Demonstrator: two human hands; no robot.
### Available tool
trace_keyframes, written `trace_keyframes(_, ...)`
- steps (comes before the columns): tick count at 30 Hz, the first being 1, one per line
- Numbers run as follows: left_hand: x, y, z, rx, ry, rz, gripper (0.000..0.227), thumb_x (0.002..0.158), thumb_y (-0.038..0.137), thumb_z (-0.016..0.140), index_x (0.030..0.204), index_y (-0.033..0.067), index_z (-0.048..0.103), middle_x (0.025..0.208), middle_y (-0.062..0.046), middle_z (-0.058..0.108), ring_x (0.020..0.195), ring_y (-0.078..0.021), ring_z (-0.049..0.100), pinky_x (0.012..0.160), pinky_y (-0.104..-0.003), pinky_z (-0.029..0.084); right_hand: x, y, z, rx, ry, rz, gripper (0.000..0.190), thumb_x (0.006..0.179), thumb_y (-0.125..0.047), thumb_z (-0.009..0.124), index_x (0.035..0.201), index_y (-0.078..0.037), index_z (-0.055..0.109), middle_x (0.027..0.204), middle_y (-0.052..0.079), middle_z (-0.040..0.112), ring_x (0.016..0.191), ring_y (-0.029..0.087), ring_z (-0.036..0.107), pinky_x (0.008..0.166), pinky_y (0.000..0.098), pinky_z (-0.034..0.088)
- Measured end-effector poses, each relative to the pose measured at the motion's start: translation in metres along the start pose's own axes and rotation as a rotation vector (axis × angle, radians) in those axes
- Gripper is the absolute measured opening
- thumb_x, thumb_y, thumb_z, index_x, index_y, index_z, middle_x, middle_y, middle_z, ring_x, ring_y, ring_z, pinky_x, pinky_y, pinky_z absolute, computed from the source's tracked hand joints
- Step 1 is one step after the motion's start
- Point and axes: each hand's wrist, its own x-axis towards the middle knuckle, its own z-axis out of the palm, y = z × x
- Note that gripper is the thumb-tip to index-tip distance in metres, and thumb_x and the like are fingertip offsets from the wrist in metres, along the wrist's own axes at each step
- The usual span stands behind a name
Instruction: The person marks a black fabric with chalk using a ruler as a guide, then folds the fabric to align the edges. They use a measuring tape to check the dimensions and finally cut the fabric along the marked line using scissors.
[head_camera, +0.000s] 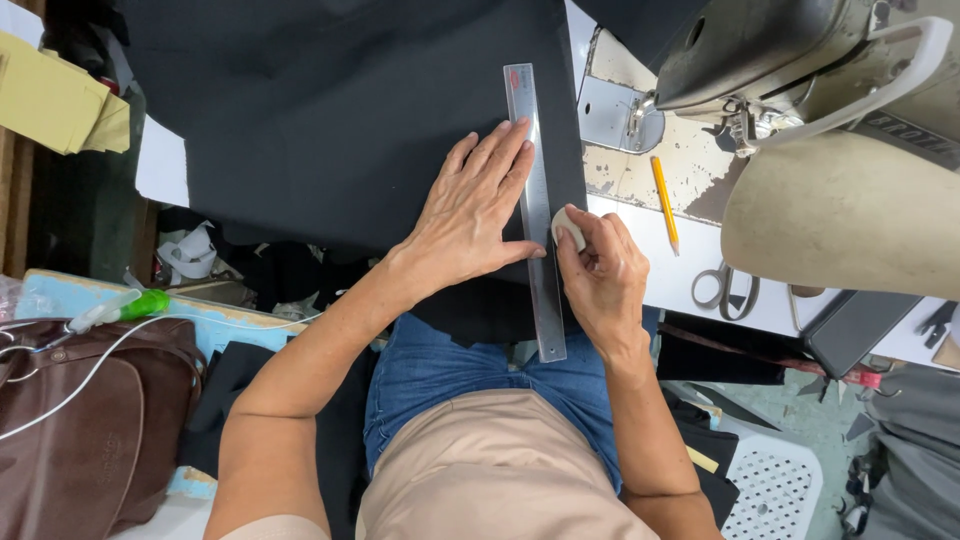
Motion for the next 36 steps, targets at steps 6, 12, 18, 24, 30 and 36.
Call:
trace_keyframes(6,0.001,0.000,-0.002,0.025,-0.007,0.008,0.119,0.082,0.059,0.093,0.160,-0.0154,0.042,0.173,-0.034,0.028,0.161,-0.0469,0.027,0.131,-0.064,0.013,0.001,-0.003,-0.001,-0.007,-0.017,0.019,0.021,0.097,0.007,0.081,0.118,0.005,0.079,0.075,0.011,0.064,0.062,0.023,0.065,0.054,0.0327,0.052)
trace_keyframes(12,0.005,0.003,-0.003,0.071,-0.001,0.023,0.119,0.078,0.060,0.094,0.156,-0.0173,0.046,0.169,-0.036,0.035,0.160,-0.0479,0.028,0.129,-0.067,0.007,0.025,0.003,0.007,-0.047,-0.020,0.033,0.019,0.097,0.005,0.085,0.115,0.004,0.080,0.074,0.010,0.063,0.062,0.023,0.064,0.054,0.0344,0.050)
trace_keyframes(18,0.009,0.005,-0.003,0.166,-0.008,0.035,0.118,0.079,0.065,0.090,0.153,-0.0179,0.051,0.163,-0.036,0.042,0.159,-0.0460,0.032,0.128,-0.071,-0.001,0.108,0.031,0.040,-0.095,-0.042,-0.040,0.021,0.096,0.003,0.085,0.116,0.000,0.083,0.075,0.009,0.059,0.067,0.028,0.065,0.058,0.0420,0.048)
trace_keyframes(24,0.010,0.005,0.003,0.468,0.048,0.024,0.123,0.074,0.087,0.079,0.151,-0.0070,0.059,0.166,-0.027,0.046,0.158,-0.0344,0.038,0.129,-0.068,0.018,0.131,0.027,0.041,-0.019,-0.080,-0.041,0.015,0.099,-0.001,0.074,0.112,0.002,0.079,0.083,0.005,0.069,0.068,0.013,0.056,0.063,0.0302,0.050)
trace_keyframes(30,0.009,0.004,0.004,0.453,0.060,0.054,0.121,0.076,0.086,0.080,0.146,-0.0098,0.059,0.163,-0.029,0.045,0.155,-0.0368,0.044,0.126,-0.070,0.022,0.034,-0.013,-0.018,-0.155,-0.288,0.140,0.025,0.101,-0.012,0.063,0.116,-0.004,0.081,0.073,0.009,0.050,0.066,0.022,0.050,0.066,0.0406,0.042)
trace_keyframes(36,0.007,-0.002,0.012,0.378,-0.003,0.023,0.126,0.080,0.084,0.076,0.160,-0.0083,0.045,0.172,-0.025,0.036,0.160,-0.0378,0.035,0.129,-0.072,0.009,-0.044,-0.048,-0.081,0.023,-0.372,0.384,0.020,0.100,-0.009,0.076,0.119,-0.010,0.081,0.078,0.000,0.055,0.067,0.013,0.047,0.069,0.0270,0.044)
